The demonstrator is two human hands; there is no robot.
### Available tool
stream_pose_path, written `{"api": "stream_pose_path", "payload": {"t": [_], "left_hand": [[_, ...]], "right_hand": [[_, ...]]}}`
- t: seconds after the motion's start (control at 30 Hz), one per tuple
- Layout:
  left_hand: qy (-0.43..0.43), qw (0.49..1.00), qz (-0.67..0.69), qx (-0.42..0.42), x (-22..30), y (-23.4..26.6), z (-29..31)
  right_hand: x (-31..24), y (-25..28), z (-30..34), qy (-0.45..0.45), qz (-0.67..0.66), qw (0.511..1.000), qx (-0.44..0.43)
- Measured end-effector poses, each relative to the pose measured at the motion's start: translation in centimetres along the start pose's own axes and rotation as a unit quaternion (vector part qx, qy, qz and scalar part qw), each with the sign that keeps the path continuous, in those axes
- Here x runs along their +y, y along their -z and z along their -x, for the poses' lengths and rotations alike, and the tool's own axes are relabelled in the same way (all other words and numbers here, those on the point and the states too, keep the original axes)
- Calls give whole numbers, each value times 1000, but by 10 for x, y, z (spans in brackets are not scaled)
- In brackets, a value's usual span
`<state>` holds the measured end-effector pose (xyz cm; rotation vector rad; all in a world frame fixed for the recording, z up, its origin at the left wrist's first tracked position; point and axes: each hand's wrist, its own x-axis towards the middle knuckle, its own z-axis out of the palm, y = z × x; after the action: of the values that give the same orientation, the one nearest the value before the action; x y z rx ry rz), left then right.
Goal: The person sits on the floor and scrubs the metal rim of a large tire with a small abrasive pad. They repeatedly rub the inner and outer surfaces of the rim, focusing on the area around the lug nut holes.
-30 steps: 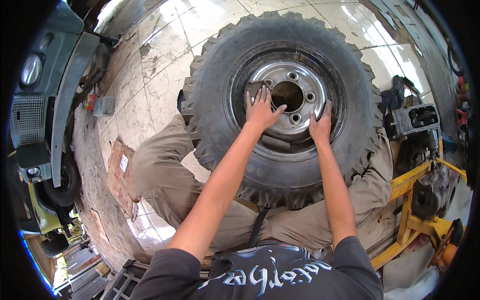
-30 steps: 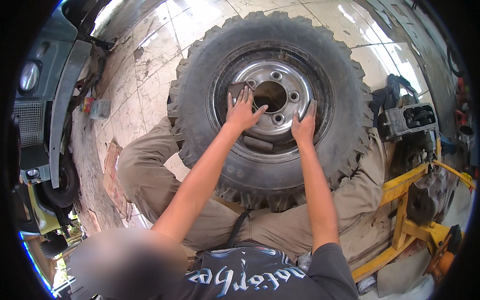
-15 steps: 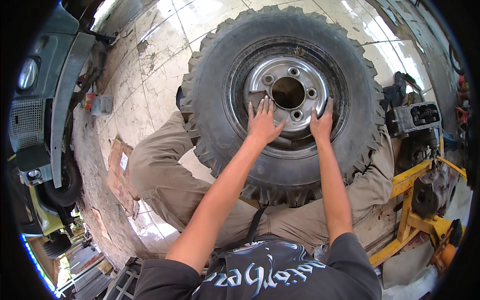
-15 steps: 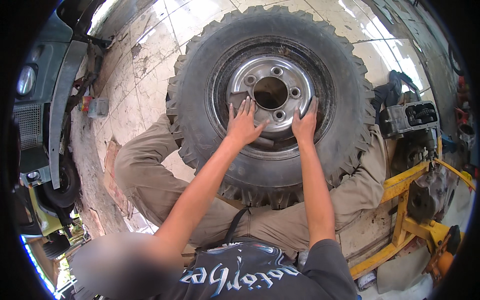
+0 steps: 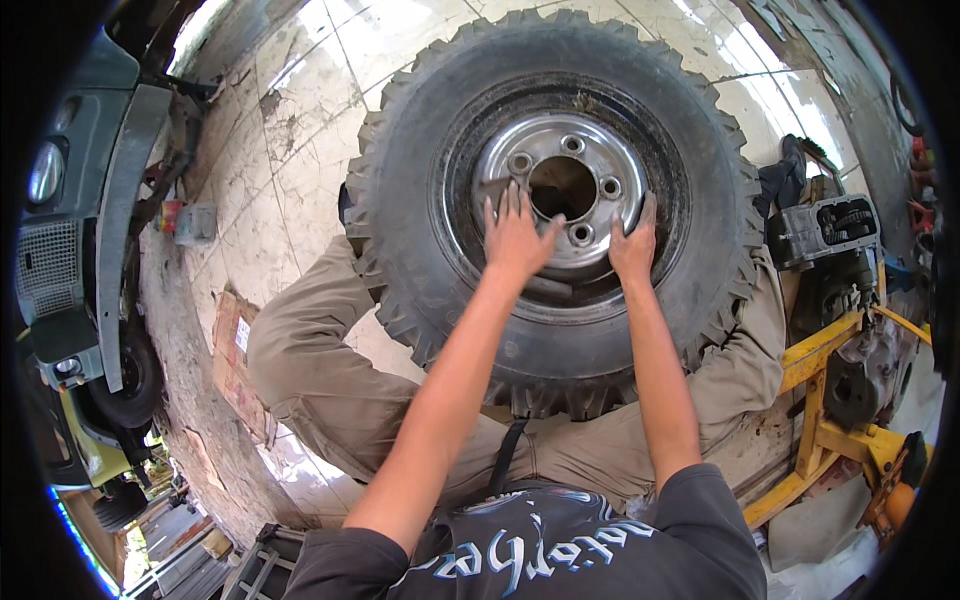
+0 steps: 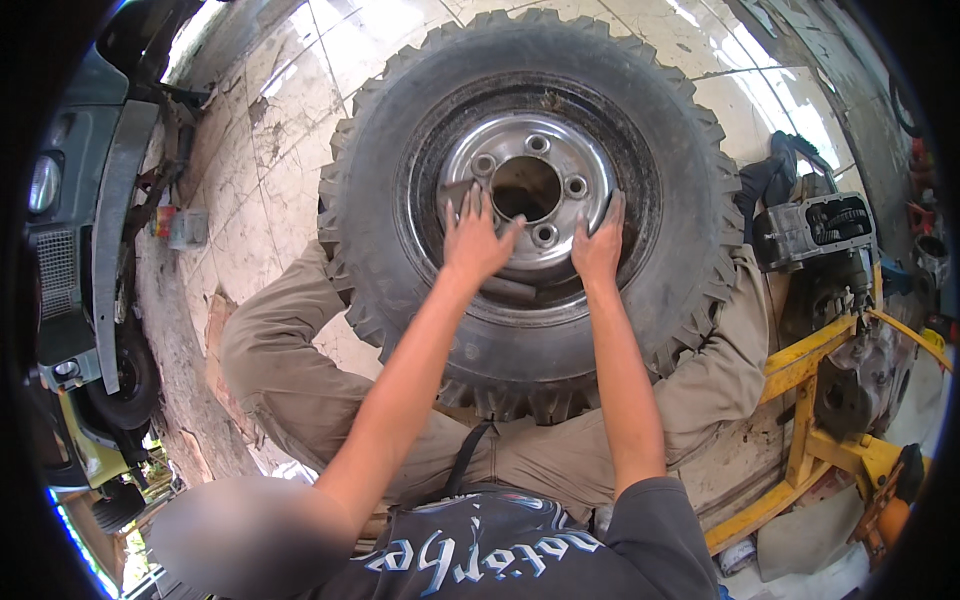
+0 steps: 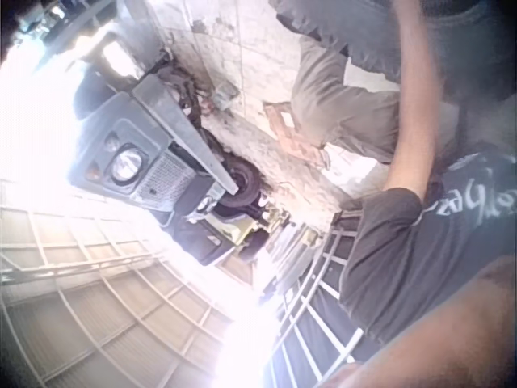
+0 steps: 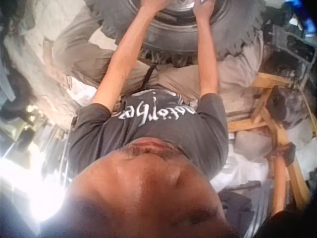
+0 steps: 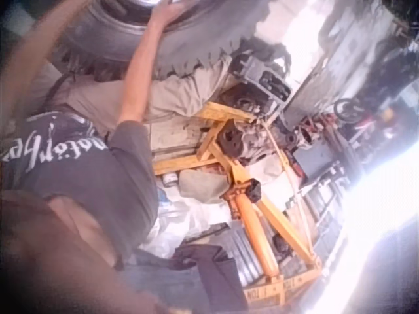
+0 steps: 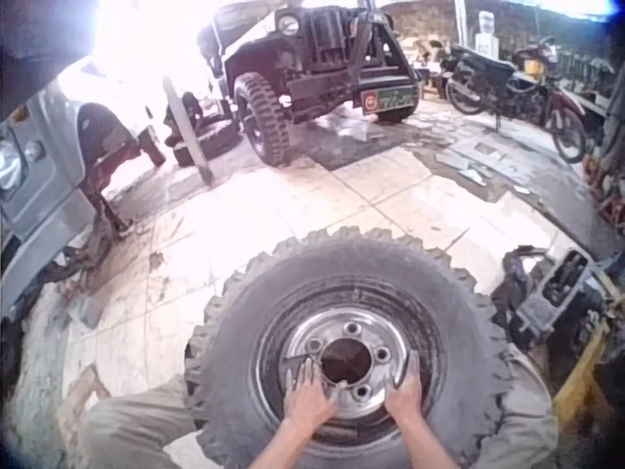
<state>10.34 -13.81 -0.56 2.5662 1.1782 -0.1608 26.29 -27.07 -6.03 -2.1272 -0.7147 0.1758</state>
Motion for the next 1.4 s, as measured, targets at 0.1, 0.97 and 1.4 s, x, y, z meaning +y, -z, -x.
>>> {"api": "stream_pose_path", "payload": {"t": [0.1, 0.97, 1.4], "left_hand": [[-31, 999, 29, 5, -17, 6, -15], [-62, 998, -27, -11, -4, -6, 15], [-89, 992, -76, 37, -15, -14, 4]], "right_hand": [[-7, 5, 1, -10, -13, 1000, -19], [-7, 9, -3, -47, -21, 999, -9], [-4, 7, -4, -38, -4, 999, -3]]}}
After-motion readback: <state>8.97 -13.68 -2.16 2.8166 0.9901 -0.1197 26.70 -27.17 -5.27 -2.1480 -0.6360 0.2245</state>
